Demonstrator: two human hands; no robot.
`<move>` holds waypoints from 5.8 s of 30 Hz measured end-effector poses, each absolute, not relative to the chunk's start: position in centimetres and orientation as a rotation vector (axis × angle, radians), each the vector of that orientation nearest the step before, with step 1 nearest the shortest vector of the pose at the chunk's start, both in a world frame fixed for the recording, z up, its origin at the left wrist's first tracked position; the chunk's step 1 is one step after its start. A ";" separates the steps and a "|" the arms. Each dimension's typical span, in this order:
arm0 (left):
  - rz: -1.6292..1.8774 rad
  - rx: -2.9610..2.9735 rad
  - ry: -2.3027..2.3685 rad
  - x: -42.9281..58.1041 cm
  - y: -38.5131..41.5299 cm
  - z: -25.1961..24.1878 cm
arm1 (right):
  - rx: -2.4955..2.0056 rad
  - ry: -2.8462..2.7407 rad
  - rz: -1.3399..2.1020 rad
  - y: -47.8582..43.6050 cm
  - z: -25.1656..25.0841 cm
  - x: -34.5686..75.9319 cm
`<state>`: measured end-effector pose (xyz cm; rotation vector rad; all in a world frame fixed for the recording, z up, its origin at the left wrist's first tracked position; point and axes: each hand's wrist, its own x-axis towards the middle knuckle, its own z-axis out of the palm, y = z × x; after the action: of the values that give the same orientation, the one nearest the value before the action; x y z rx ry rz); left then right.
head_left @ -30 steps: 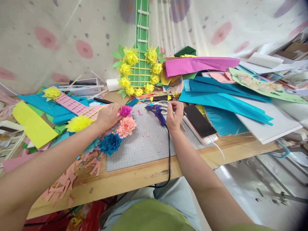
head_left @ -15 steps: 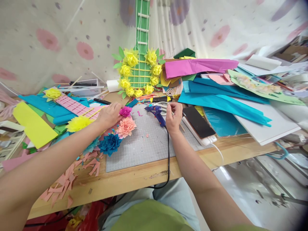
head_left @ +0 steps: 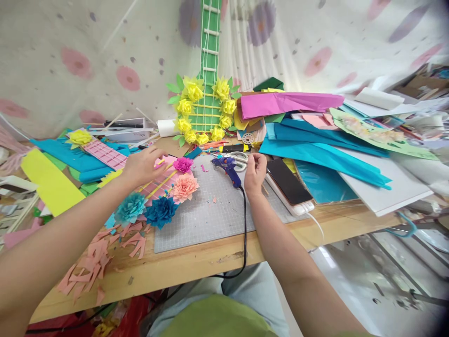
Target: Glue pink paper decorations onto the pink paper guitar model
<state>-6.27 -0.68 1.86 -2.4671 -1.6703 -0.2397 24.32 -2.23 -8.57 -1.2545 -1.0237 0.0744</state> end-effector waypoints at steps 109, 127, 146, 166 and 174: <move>-0.147 -2.375 -2.120 -8.3 3.2 1.7 | -1.660 -1.469 0.631 -2.6 -8.6 22.5; 0.148 -2.601 -1.775 -7.6 6.0 -0.8 | -1.693 -1.477 0.633 -2.8 -8.0 22.4; 0.120 -2.689 -2.105 -8.0 5.1 1.2 | -1.713 -1.483 0.629 -2.7 -8.2 22.5; -0.158 -2.435 -2.469 -9.6 2.8 1.7 | -1.659 -1.468 0.645 -2.6 -8.6 22.5; -0.159 -2.402 -2.457 -9.8 2.3 1.7 | -1.687 -1.470 0.646 -2.7 -8.3 22.5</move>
<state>-9.77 2.32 1.74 -2.4024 -2.4573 -0.1594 22.49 -2.74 -8.33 -1.6875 -1.4702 0.6464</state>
